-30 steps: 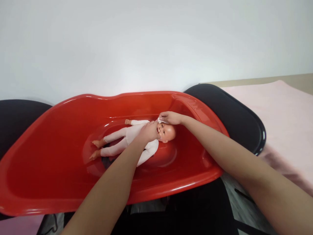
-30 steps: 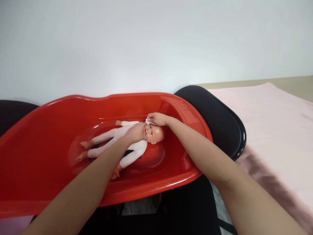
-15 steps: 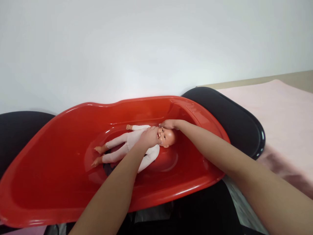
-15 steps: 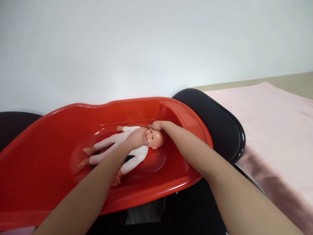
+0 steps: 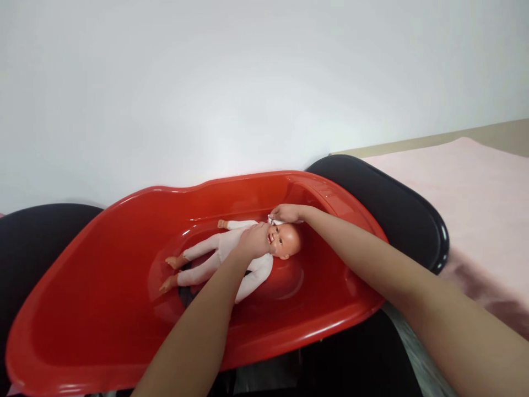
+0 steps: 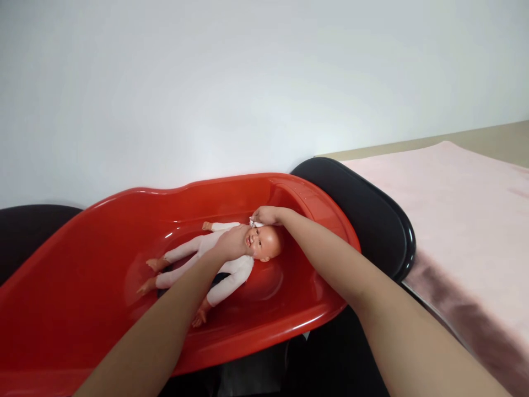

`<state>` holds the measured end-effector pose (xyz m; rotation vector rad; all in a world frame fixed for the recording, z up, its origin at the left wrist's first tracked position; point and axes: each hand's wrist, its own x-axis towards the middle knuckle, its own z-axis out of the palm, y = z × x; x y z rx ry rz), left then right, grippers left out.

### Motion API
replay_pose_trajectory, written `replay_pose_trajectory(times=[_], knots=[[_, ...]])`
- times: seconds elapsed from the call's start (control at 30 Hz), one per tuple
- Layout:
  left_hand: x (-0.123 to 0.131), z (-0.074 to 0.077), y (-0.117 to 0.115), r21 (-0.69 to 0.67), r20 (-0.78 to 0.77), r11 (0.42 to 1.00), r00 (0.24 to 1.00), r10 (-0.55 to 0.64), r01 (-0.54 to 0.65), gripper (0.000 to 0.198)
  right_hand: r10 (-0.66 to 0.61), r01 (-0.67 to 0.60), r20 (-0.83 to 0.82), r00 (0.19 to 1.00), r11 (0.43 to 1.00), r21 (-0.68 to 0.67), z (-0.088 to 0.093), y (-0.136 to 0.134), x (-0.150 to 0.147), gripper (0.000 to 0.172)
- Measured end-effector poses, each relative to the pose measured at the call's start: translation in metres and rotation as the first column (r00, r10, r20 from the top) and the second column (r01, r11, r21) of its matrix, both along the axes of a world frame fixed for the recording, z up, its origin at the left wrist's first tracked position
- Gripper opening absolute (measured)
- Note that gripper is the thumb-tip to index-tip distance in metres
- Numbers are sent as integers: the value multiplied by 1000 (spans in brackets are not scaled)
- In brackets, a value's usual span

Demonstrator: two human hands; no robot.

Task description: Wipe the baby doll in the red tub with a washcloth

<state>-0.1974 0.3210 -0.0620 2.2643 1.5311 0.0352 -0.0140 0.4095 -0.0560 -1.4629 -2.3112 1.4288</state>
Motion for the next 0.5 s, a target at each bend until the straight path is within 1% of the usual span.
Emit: replay_pose_trajectory(times=[0.07, 0.13, 0.17, 0.23, 0.27, 0.33, 0.4, 0.43, 0.47, 0.5], knots=[[-1, -2, 0, 2, 11, 1000, 1000, 0, 0, 36, 20, -22, -40, 999, 998, -52, 9, 0, 5, 27], [-2, -5, 0, 22, 47, 1000, 999, -15, 14, 33, 38, -40, -24, 999, 995, -86, 19, 0, 10, 38], [-3, -7, 1, 32, 64, 999, 998, -25, 23, 33, 37, -38, -12, 999, 996, -86, 22, 0, 12, 44], [-3, -10, 2, 30, 83, 999, 996, -44, 41, 36, 25, -25, 3, 1000, 999, -45, 27, 2, 15, 51], [-3, -10, 3, 22, 85, 999, 995, -48, 46, 39, 30, -30, 18, 999, 999, -11, 28, 3, 16, 52], [-3, -10, 4, 6, 78, 999, 996, -40, 40, 43, 71, -75, 91, 993, 996, 47, 28, 5, 16, 47], [-3, -9, 4, 1, 71, 1000, 997, -28, 28, 41, 121, -136, 190, 974, 989, 65, 26, 8, 15, 38], [-2, -8, 4, 1, 68, 1000, 997, -26, 26, 38, 148, -164, 218, 965, 985, 57, 25, 8, 15, 38], [-2, -7, 4, -3, 67, 999, 997, -32, 32, 36, 180, -192, 231, 956, 981, 28, 25, 9, 14, 45], [-1, -6, 4, -13, 57, 999, 998, -38, 39, 35, 222, -222, 237, 946, 975, -27, 24, 9, 14, 56]])
